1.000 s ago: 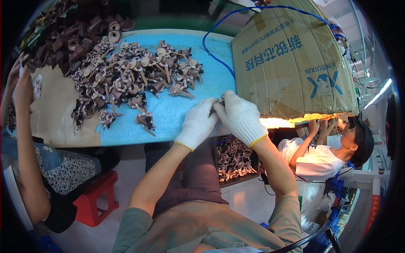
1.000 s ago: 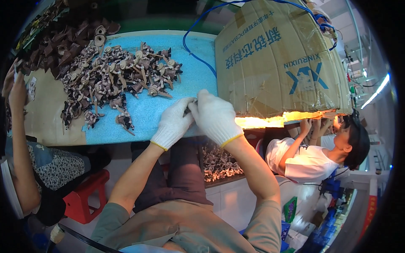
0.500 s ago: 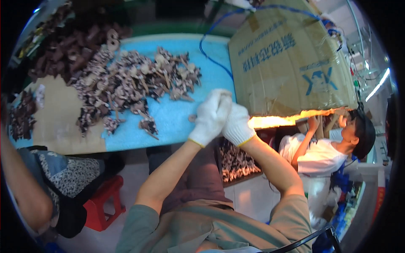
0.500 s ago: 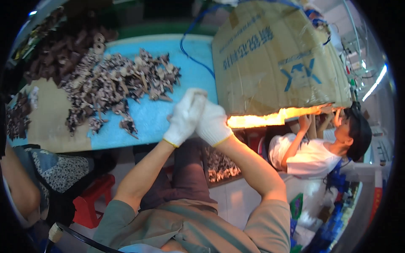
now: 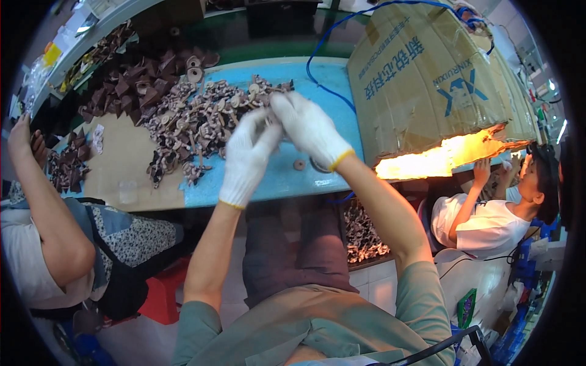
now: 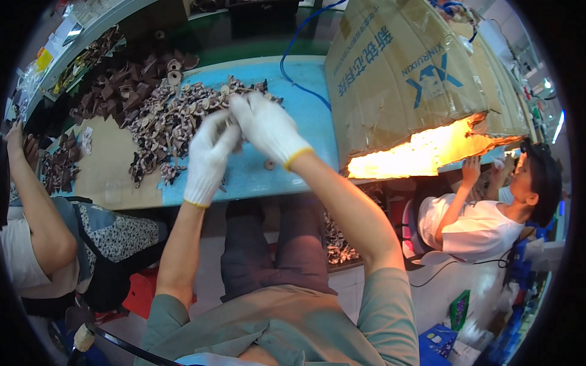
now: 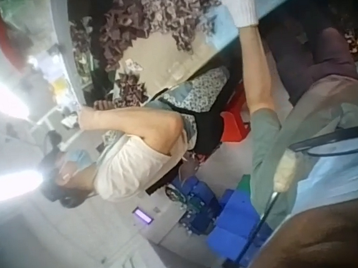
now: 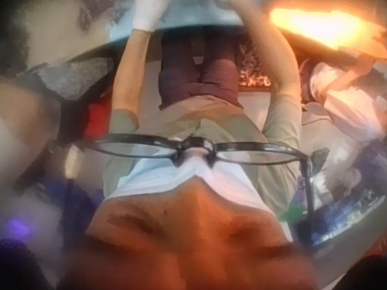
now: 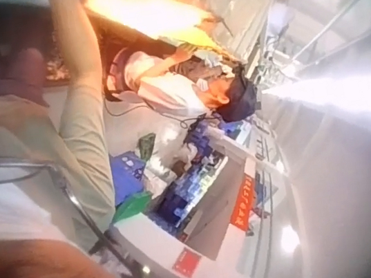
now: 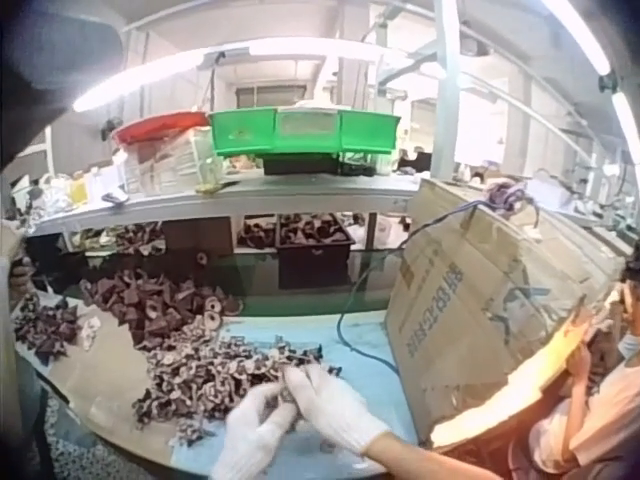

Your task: The person sorts and inspects small plastic or rubber manufactured parts by hand at a factory workbench, using a light box for inspection.

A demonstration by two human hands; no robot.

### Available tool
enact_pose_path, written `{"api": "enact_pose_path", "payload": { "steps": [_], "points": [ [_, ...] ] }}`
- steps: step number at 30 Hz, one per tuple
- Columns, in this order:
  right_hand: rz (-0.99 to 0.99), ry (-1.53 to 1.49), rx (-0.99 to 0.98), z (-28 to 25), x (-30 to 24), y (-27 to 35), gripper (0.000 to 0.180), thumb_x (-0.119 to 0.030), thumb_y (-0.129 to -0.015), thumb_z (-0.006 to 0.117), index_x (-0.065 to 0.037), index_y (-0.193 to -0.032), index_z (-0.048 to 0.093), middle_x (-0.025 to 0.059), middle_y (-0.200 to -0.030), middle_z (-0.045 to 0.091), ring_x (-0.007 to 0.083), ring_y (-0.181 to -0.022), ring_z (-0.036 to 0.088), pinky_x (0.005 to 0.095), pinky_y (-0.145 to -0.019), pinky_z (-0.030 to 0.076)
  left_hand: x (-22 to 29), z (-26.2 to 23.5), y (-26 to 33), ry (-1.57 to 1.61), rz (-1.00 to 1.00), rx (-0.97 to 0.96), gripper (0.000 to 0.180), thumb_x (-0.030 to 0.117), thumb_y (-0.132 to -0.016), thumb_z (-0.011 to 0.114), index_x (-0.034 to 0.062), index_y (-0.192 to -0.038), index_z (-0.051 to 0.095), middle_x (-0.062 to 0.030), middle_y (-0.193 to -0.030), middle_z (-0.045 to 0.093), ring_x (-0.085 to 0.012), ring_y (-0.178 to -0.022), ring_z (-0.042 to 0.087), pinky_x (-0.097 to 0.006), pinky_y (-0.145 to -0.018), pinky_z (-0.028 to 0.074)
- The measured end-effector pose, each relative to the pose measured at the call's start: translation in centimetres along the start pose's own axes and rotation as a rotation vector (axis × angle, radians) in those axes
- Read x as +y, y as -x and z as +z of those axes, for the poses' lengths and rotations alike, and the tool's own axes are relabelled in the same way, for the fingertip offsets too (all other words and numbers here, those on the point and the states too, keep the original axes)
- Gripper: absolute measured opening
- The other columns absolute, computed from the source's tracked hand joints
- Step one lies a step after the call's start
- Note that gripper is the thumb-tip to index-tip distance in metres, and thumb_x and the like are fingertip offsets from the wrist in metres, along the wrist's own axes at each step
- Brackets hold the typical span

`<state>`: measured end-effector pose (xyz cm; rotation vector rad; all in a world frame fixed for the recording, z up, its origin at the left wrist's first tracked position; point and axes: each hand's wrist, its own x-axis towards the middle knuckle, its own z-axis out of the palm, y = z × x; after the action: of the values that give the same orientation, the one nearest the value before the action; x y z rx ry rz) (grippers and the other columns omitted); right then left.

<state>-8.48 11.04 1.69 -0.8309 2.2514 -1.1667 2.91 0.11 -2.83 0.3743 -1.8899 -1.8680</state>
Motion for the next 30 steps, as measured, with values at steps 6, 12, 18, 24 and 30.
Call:
{"api": "enact_pose_path", "payload": {
  "steps": [6, 12, 18, 24, 30],
  "points": [
    [-0.414, 0.622, 0.481, 1.3, -1.3, -0.3, 0.036, -0.037, -0.102, 0.057, -0.003, -0.114, 0.061, 0.0212, -0.098, 0.072, 0.0362, -0.085, 0.073, 0.044, -0.07, 0.06, -1.2, -4.4, -4.5, -1.213, 0.419, 0.331, 0.033, 0.012, -0.096, 0.069, 0.002, -0.128, 0.065, -0.0179, -0.109, 0.071, -0.0306, -0.093, 0.07, -0.039, -0.084, 0.056],
    [-0.273, 0.935, 0.077, 5.0, 7.7, 6.4, 0.018, -0.013, -0.089, 0.064, -0.006, -0.106, 0.064, 0.0139, -0.099, 0.064, 0.0297, -0.088, 0.073, 0.0418, -0.067, 0.06, -1.5, -2.5, 2.9, -0.896, 0.459, 0.142, 0.027, 0.012, -0.093, 0.071, 0.0046, -0.119, 0.067, -0.017, -0.111, 0.07, -0.0375, -0.101, 0.068, -0.044, -0.086, 0.055],
    [-0.264, 0.865, 0.121, 6.6, 10.1, 5.8, 0.014, -0.01, -0.087, 0.065, -0.006, -0.101, 0.065, 0.0129, -0.101, 0.062, 0.0299, -0.088, 0.072, 0.0391, -0.07, 0.061, -4.6, 0.7, 8.1, -0.679, 0.199, -0.044, 0.03, 0.008, -0.097, 0.067, -0.0004, -0.125, 0.065, -0.0186, -0.115, 0.069, -0.0295, -0.094, 0.069, -0.038, -0.086, 0.055],
    [-0.18, 0.054, 0.555, 4.6, 11.4, 9.2, 0.016, -0.02, -0.098, 0.063, -0.007, -0.106, 0.069, 0.0149, -0.106, 0.067, 0.0342, -0.096, 0.07, 0.0413, -0.081, 0.057, -3.9, 4.2, 6.0, -0.031, -0.323, -0.159, 0.04, 0.018, -0.104, 0.061, -0.0056, -0.135, 0.061, -0.0111, -0.121, 0.068, -0.0118, -0.088, 0.067, -0.028, -0.076, 0.056],
    [-0.275, 0.623, 0.619, 2.3, 15.3, 7.0, 0.027, -0.022, -0.079, 0.073, -0.004, -0.1, 0.067, 0.0098, -0.103, 0.065, 0.031, -0.105, 0.06, 0.039, -0.086, 0.055, -4.7, 9.9, 0.7, -0.18, -0.268, -0.227, 0.036, 0.022, -0.104, 0.06, -0.0023, -0.131, 0.066, -0.0104, -0.11, 0.072, -0.0138, -0.09, 0.068, -0.029, -0.08, 0.056]
  ]
}}
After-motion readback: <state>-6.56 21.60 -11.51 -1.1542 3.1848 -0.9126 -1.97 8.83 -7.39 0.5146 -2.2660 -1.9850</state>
